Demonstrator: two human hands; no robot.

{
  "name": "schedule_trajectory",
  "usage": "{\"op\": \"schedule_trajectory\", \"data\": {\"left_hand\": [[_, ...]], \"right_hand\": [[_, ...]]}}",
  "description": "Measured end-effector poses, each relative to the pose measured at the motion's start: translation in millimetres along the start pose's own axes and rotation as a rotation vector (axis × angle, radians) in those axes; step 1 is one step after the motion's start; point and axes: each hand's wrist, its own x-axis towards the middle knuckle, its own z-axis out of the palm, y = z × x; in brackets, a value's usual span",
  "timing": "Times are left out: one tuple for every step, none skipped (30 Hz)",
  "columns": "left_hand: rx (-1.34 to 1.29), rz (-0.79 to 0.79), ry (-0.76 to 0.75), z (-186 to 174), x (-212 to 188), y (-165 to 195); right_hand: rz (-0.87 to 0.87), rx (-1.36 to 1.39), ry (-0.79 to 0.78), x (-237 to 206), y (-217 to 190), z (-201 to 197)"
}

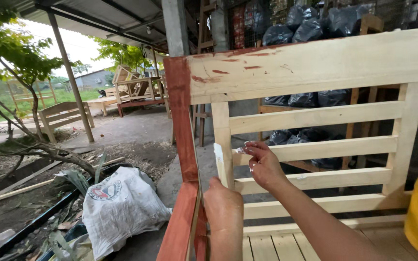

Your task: The person applies white wood filler to the joints and seams of a wooden chair using a small wooden stick. They work along the armrest and backrest slats, smoothing the filler into the gaps. The person occasionally dips the stick into a yellow container to reload filler.

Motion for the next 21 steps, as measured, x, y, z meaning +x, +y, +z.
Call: {"op": "schedule_trajectory", "data": {"left_hand": [[0.012, -0.002, -0.002, 1.5, -0.1, -1.5], [0.024, -0.002, -0.002, 3.0, -0.2, -4.0], [0.035, -0.001, -0.004, 4.7, -0.5, -7.1], [0.038, 0.003, -0.009, 6.1, -0.7, -11.2], [0.040, 0.008, -0.012, 7.2, -0.2, -14.9], [0.041, 0.013, -0.013, 8.4, 0.7, -18.2], [0.034, 0.017, -0.004, 10.0, -0.6, -21.7], [0.027, 0.022, 0.003, 12.3, -2.9, -24.7], [0.018, 0.025, 0.012, 15.0, -2.5, -24.9], [0.030, 0.016, 0.001, 17.3, -2.5, -24.8], [0.044, 0.001, -0.013, 18.6, -5.6, -26.3], [0.059, -0.015, -0.026, 19.3, -9.4, -28.0], [0.050, -0.008, -0.018, 19.6, -12.7, -28.9], [0.043, -0.002, -0.012, 19.5, -16.0, -29.6], [0.036, 0.006, -0.003, 19.0, -18.4, -29.8], [0.041, -0.016, -0.020, 18.6, -20.4, -29.1], [0.044, -0.037, -0.037, 18.5, -22.2, -27.5], [0.045, -0.057, -0.053, 18.7, -23.1, -25.2], [0.016, -0.038, -0.053, 19.1, -22.6, -21.8], [-0.014, -0.021, -0.053, 19.7, -22.2, -18.6], [-0.043, -0.006, -0.054, 19.9, -22.9, -15.9]], "right_hand": [[0.026, 0.001, -0.009, 1.1, 2.0, 0.2], [0.051, 0.002, -0.017, 2.5, 4.2, -0.6], [0.075, 0.001, -0.024, 4.5, 6.2, -1.4], [0.047, -0.037, -0.021, 5.7, 7.3, -1.7], [0.016, -0.076, -0.017, 7.3, 8.5, -2.0], [-0.016, -0.115, -0.014, 11.4, 9.3, -1.8], [-0.052, -0.143, -0.036, 13.5, 10.6, -2.1], [-0.086, -0.172, -0.057, 13.1, 13.3, -3.1], [-0.122, -0.201, -0.080, 15.6, 13.5, -3.6], [-0.138, -0.256, -0.083, 18.8, 13.0, -3.2], [-0.149, -0.309, -0.091, 19.7, 12.2, -2.8], [-0.160, -0.361, -0.100, 20.1, 10.7, -1.6], [-0.120, -0.386, -0.108, 20.9, 8.7, -0.6], [-0.078, -0.410, -0.116, 21.3, 6.2, 0.1], [-0.039, -0.432, -0.122, 21.5, 3.2, 1.3], [-0.017, -0.451, -0.131, 21.5, -0.3, 2.3], [0.003, -0.470, -0.138, 21.9, -3.9, 2.2], [0.022, -0.491, -0.143, 22.9, -7.7, 1.7], [0.026, -0.515, -0.151, 24.7, -11.6, 1.1], [0.032, -0.538, -0.160, 25.5, -15.3, 0.4], [0.038, -0.562, -0.171, 25.8, -19.0, -0.2]]}}
